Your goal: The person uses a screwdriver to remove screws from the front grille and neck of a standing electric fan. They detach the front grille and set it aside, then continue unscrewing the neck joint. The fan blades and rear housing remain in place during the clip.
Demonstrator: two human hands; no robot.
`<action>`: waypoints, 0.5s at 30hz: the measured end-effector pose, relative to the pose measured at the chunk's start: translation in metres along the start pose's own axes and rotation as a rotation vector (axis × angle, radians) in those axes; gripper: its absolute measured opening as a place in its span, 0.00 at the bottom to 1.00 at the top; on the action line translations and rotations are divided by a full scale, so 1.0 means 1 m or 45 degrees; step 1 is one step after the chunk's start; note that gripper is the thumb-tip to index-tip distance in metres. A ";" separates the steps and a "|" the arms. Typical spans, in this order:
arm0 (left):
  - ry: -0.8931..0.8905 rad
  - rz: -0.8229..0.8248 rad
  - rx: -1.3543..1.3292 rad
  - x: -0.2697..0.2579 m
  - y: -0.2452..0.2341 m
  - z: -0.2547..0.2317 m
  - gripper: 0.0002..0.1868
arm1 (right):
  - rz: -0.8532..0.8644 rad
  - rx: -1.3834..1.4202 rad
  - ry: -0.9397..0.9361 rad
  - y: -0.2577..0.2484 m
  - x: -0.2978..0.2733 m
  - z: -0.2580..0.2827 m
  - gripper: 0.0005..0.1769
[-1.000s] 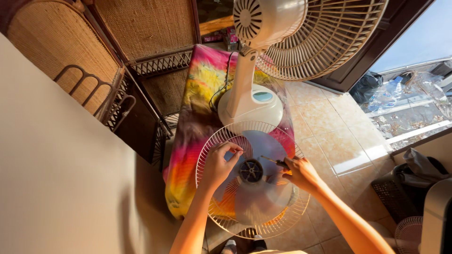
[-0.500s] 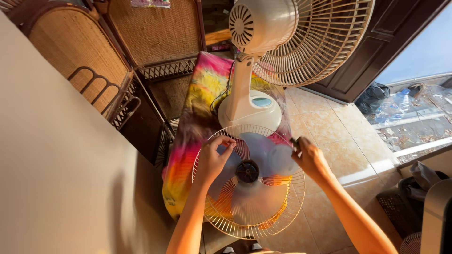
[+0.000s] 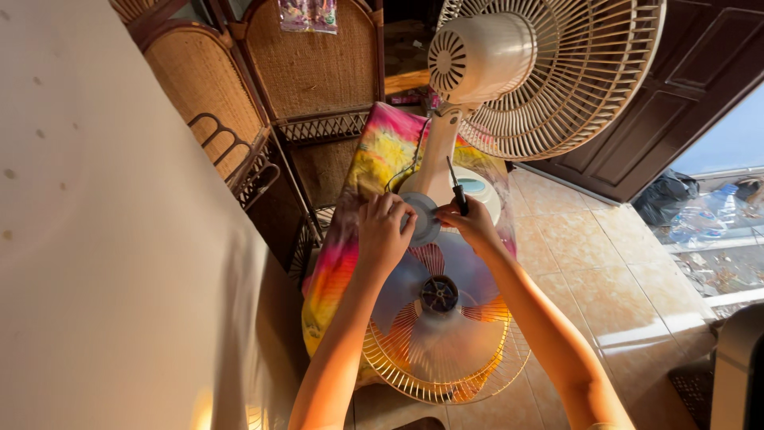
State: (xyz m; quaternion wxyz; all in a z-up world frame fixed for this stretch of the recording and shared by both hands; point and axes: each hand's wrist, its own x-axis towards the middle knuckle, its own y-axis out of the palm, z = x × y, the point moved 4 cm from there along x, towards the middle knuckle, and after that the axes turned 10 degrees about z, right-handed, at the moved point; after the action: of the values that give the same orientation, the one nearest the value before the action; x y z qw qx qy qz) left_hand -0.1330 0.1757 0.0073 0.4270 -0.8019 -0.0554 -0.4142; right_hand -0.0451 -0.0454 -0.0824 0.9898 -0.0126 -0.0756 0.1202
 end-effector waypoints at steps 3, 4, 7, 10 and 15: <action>-0.077 0.057 0.111 -0.004 -0.001 0.011 0.07 | 0.026 -0.024 0.034 0.011 0.007 0.000 0.10; -0.080 0.007 0.115 -0.007 -0.004 0.014 0.07 | 0.038 -0.062 0.057 0.013 0.009 0.000 0.10; -0.295 0.000 0.056 -0.027 -0.011 0.030 0.10 | 0.087 -0.252 0.130 0.018 0.014 -0.009 0.11; -0.746 0.244 -0.045 -0.066 -0.013 0.049 0.14 | 0.176 -0.520 0.163 0.028 0.021 -0.025 0.13; -0.992 0.574 -0.063 -0.116 -0.006 0.054 0.18 | 0.379 -0.944 0.178 0.053 0.026 -0.057 0.14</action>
State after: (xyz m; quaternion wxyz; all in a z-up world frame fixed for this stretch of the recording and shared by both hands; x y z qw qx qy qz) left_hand -0.1776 0.2498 -0.0872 0.4344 -0.9001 -0.0259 0.0206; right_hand -0.0241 0.0120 -0.1372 0.8927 -0.3876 -0.0436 0.2255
